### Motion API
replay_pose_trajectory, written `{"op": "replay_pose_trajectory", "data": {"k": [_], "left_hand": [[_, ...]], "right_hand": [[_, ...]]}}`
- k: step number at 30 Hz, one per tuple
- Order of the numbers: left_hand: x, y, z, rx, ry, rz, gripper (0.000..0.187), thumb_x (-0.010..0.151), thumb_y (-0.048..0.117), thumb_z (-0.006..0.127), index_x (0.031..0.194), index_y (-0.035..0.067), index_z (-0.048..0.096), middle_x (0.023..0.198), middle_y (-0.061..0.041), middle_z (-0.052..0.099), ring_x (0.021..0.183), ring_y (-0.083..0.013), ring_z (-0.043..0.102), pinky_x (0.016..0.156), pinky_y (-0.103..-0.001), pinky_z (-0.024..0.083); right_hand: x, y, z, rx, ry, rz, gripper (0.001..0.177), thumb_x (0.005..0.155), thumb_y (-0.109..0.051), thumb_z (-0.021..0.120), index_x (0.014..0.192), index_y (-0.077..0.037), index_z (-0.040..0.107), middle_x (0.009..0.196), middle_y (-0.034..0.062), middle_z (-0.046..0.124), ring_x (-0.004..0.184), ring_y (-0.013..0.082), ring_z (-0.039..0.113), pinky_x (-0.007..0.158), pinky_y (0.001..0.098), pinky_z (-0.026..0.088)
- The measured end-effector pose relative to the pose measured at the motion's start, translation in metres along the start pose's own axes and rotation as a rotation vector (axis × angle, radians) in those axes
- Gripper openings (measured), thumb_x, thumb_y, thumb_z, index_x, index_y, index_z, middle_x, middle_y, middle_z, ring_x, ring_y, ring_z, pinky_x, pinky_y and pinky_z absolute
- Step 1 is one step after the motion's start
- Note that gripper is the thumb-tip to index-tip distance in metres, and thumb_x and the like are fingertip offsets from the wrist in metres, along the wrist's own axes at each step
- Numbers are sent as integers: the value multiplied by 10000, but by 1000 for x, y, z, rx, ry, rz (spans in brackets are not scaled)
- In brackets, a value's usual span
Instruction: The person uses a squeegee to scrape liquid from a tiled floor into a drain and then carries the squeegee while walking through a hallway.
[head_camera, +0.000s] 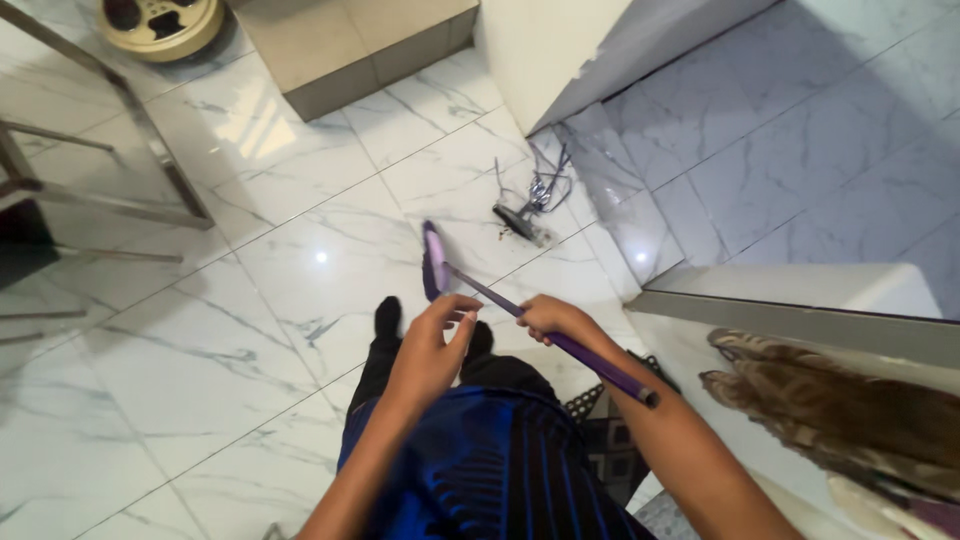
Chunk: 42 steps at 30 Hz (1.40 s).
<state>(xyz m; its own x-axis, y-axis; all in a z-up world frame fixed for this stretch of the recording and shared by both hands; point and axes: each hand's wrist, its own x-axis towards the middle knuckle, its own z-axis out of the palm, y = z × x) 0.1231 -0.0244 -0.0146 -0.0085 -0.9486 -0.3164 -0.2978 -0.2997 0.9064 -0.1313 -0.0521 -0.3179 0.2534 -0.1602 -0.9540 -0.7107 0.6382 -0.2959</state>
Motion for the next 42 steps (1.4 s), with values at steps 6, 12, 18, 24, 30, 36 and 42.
{"op": "replay_pose_trajectory", "data": {"k": [6, 12, 18, 24, 30, 36, 42], "left_hand": [[-16, 23, 56, -35, -23, -132, 241, 891, 194, 580, 1061, 42, 659, 947, -122, 714, 909, -259, 691, 841, -345, 527], [-24, 33, 58, 61, 54, -131, 235, 909, 195, 550, 1063, 55, 659, 1033, -97, 723, 984, -241, 680, 841, -345, 513], [-24, 37, 67, 79, 97, -180, 239, 906, 198, 556, 1083, 71, 655, 1007, -91, 722, 976, -236, 688, 818, -333, 526], [-27, 38, 82, 30, 95, -108, 223, 918, 189, 546, 1064, 56, 650, 1048, -92, 716, 984, -235, 691, 872, -334, 512], [-23, 40, 87, 53, 42, -90, 235, 924, 195, 543, 1077, 57, 657, 1042, -108, 717, 988, -248, 685, 867, -334, 516], [-21, 50, 100, 72, -34, -255, 257, 892, 206, 554, 1089, 78, 656, 992, -112, 719, 969, -246, 686, 740, -371, 523], [-20, 48, 105, 119, -106, -135, 243, 906, 200, 559, 1078, 58, 656, 1022, -114, 718, 953, -274, 679, 811, -364, 516]], "right_hand": [[-39, 68, -70, -518, 243, -37, 303, 755, -117, 645, 1043, -25, 655, 709, 199, 691, 500, 263, 660, 492, 384, 549], [-83, 58, -99, -468, 447, 104, 335, 772, -48, 536, 1091, 3, 621, 765, 230, 704, 572, 303, 703, 579, 411, 577], [-94, 35, -104, -511, 529, 84, 281, 831, -48, 500, 993, 110, 666, 796, 257, 697, 626, 309, 717, 658, 389, 581], [-118, 21, -74, -549, 570, 75, 278, 846, -24, 485, 1032, 122, 632, 806, 268, 702, 625, 307, 725, 614, 386, 594], [-186, 17, -47, -326, 471, 40, 312, 884, -87, 506, 1142, 80, 562, 813, 257, 674, 526, 316, 671, 515, 427, 569], [-224, 41, -16, -260, 299, -40, 460, 863, -176, 606, 1313, -122, 530, 742, 208, 693, 458, 283, 636, 452, 389, 538], [-210, 90, 1, -141, 221, 29, 506, 840, -163, 644, 1334, -137, 538, 747, 189, 705, 453, 253, 616, 443, 388, 532]]}}
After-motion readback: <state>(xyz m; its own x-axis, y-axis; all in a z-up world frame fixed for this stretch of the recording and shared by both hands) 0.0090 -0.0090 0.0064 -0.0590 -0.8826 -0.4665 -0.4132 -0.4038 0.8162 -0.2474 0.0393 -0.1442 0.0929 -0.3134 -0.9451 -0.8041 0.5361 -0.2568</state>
